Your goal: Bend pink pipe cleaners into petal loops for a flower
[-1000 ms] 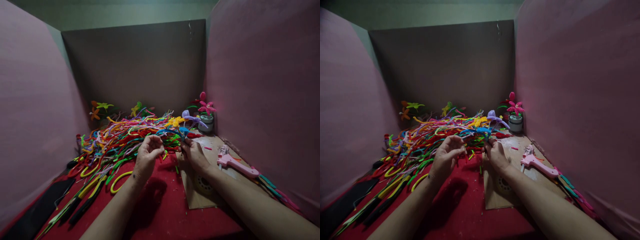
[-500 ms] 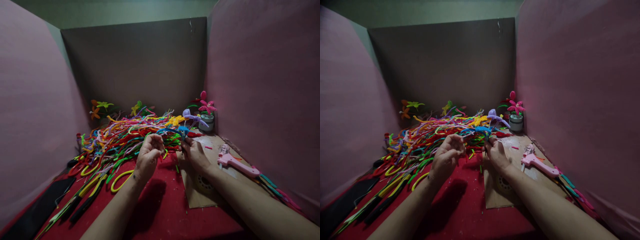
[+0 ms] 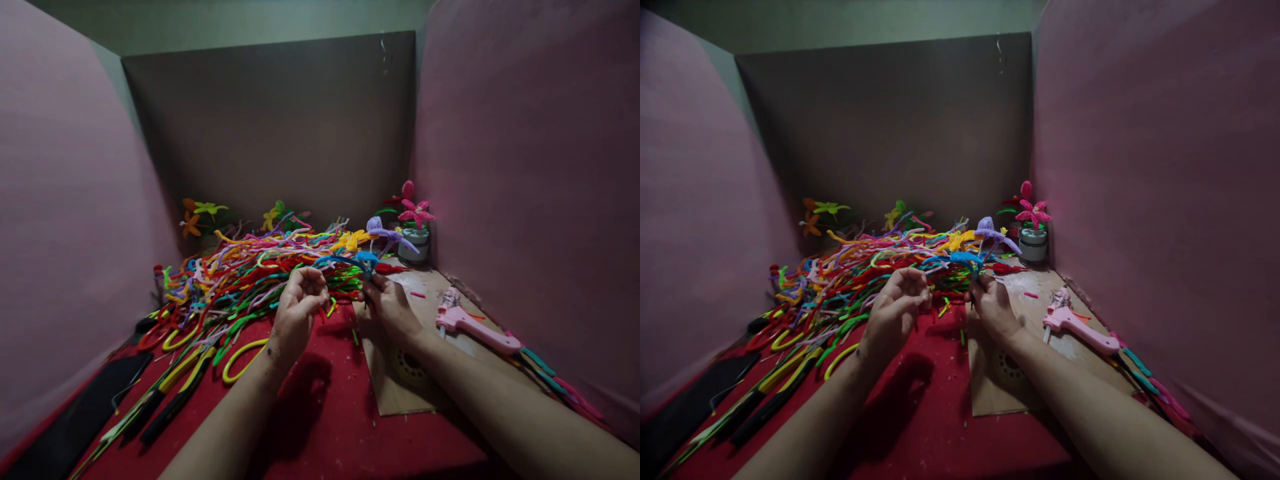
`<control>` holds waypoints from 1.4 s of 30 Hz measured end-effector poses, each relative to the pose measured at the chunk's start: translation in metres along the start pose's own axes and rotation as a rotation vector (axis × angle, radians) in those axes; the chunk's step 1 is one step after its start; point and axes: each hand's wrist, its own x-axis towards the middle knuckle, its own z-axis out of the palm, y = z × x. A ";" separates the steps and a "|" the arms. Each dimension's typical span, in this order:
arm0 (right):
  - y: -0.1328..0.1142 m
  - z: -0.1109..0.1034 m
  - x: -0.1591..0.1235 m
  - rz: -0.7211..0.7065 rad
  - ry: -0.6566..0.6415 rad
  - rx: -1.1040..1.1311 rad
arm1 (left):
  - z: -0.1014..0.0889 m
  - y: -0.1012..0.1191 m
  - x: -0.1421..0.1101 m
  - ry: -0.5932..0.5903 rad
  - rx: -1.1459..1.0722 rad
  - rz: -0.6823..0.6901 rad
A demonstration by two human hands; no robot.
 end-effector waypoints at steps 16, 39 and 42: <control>0.006 -0.002 0.001 -0.054 0.008 -0.039 | 0.000 0.003 0.001 0.068 -0.006 0.003; 0.001 0.000 -0.001 0.008 0.012 0.023 | 0.002 0.003 0.001 0.068 -0.010 -0.018; 0.001 0.000 -0.001 -0.010 0.013 0.004 | 0.003 0.004 0.001 0.072 0.024 -0.030</control>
